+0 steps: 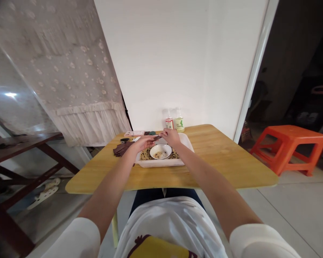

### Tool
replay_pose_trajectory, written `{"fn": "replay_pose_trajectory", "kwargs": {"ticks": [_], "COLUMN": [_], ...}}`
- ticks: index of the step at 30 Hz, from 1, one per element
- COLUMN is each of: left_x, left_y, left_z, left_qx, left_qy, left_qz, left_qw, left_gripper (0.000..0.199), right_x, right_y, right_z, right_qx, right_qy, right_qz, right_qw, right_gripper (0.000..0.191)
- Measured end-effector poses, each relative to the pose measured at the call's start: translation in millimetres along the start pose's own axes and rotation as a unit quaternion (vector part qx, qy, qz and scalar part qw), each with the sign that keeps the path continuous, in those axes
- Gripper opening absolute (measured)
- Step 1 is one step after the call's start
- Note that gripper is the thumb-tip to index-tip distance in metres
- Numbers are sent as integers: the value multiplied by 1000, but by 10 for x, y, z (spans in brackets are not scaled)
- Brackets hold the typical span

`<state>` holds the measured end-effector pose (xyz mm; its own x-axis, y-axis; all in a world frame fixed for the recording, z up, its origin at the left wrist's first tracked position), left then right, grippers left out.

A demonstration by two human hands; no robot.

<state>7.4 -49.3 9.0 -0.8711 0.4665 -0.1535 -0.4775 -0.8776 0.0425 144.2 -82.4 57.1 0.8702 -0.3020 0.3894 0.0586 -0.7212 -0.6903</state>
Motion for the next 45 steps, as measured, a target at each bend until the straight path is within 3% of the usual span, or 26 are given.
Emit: {"fn": "replay_pose_trajectory", "kwargs": {"ticks": [24,31,40,45], "left_x": [11,7,29,-16], "left_y": [-20,-1,3,16], "left_z": [-35,-23,-39,-19], "left_qx": [6,9,19,18], "left_qy": [15,14,-4,2], "left_qz": [19,27,30,19], "left_qw": [1000,1000,999,1000], "left_gripper": [14,14,20,18], "right_x": [16,-71,18,-90], "right_y": [19,27,21,34], "right_z": [-67,-50,-43,-81], "right_qx": [12,30,-1,21], "right_qy": [-11,-12,7,35], "right_qz": [-11,-40,4,-46], "right_qw": [1000,999,1000,998], "right_gripper": [38,38,37,37]}}
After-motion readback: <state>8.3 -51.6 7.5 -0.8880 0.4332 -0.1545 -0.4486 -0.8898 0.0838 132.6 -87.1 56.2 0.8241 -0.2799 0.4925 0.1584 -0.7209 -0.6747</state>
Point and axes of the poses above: each hand's wrist, its own y-axis away from the middle knuckle, its own x-axis out of the back of the hand, z = x × y, the point moved 8 cm from there along -y, towards the middle knuckle
